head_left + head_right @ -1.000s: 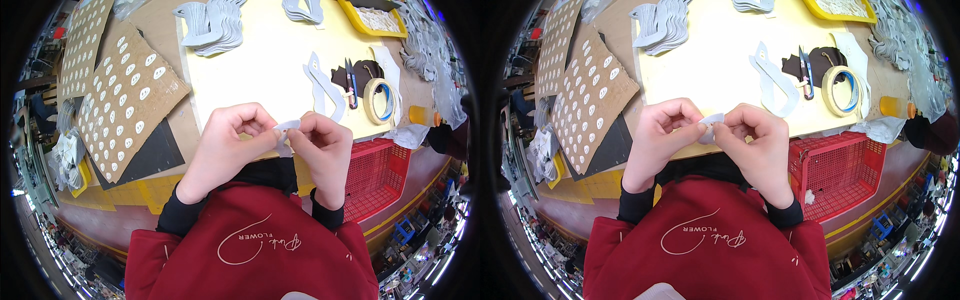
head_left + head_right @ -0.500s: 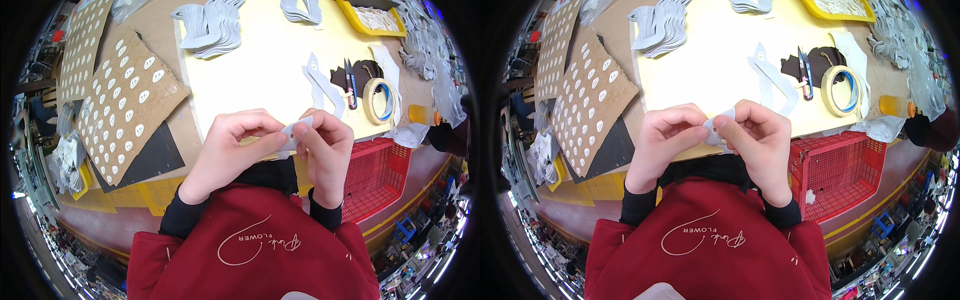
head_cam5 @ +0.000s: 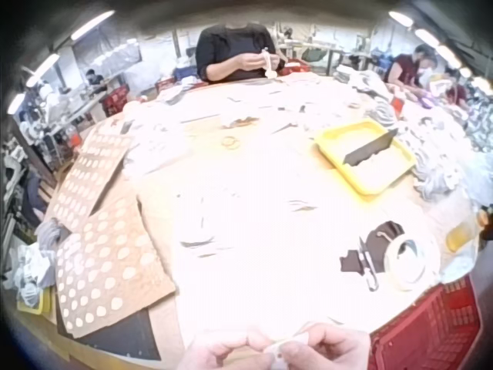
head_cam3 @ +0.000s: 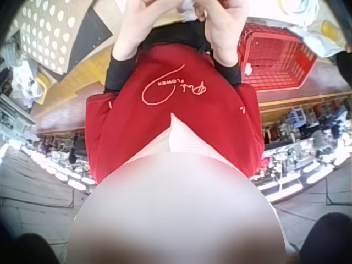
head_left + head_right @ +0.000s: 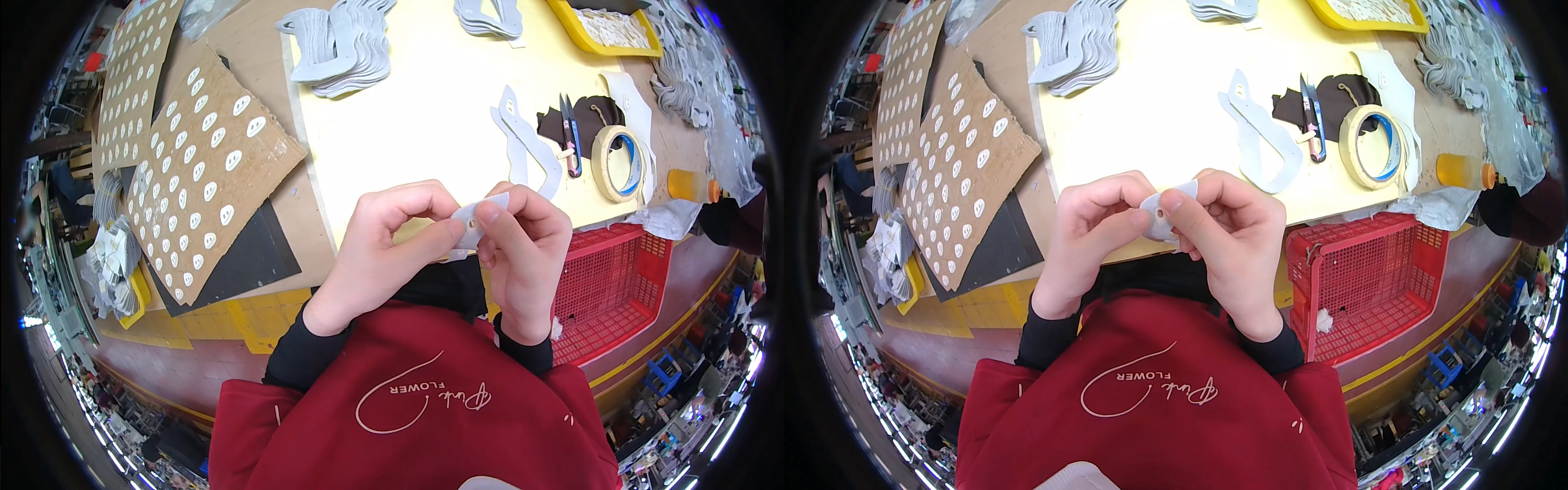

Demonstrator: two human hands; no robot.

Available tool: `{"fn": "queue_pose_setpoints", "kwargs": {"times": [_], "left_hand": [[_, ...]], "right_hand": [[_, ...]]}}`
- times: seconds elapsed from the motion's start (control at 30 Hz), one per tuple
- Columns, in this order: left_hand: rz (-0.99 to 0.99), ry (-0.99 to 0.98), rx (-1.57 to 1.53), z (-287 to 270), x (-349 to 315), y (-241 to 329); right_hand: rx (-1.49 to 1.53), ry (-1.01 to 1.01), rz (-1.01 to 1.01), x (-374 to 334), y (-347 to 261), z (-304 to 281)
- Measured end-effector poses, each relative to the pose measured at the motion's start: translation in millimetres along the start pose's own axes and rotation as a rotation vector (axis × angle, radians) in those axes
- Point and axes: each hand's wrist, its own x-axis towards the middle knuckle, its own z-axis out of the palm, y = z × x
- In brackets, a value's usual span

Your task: The person repeatedly picks up small white circular pieces and places them onto gray cutout shapes on a yellow work surface. They handle the pieces one at a time, aligning and pressing them into position. The person also moves stacks of cutouts and small parts across the table while continuing the assembly.

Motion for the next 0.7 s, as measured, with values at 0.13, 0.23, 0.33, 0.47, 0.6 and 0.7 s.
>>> {"fn": "queue_pose_setpoints", "kwargs": {"times": [0.13,0.23,0.33,0.47,0.6,0.7], "left_hand": [[0.096,-0.016,0.079,-3.2,1.1,-1.1],[0.107,-0.017,0.086,-3.4,0.3,-2.1],[0.137,0.007,0.101,-0.1,-0.4,-4.9],[0.241,0.082,0.282,4.7,-1.0,-9.2],[0.262,0.099,0.249,6.2,-1.0,-11.5],[0.262,0.049,0.182,2.0,-1.0,-10.3]], "right_hand": [[0.030,-0.020,0.014,1.9,0.7,0.7],[0.018,-0.007,0.029,0.9,1.3,1.7],[0.051,0.014,0.016,-0.9,3.2,4.5],[0.066,0.030,-0.041,-2.5,6.8,8.6],[0.078,0.027,-0.055,-1.7,8.8,9.1],[0.119,0.042,-0.049,-1.6,10.1,9.7]]}}
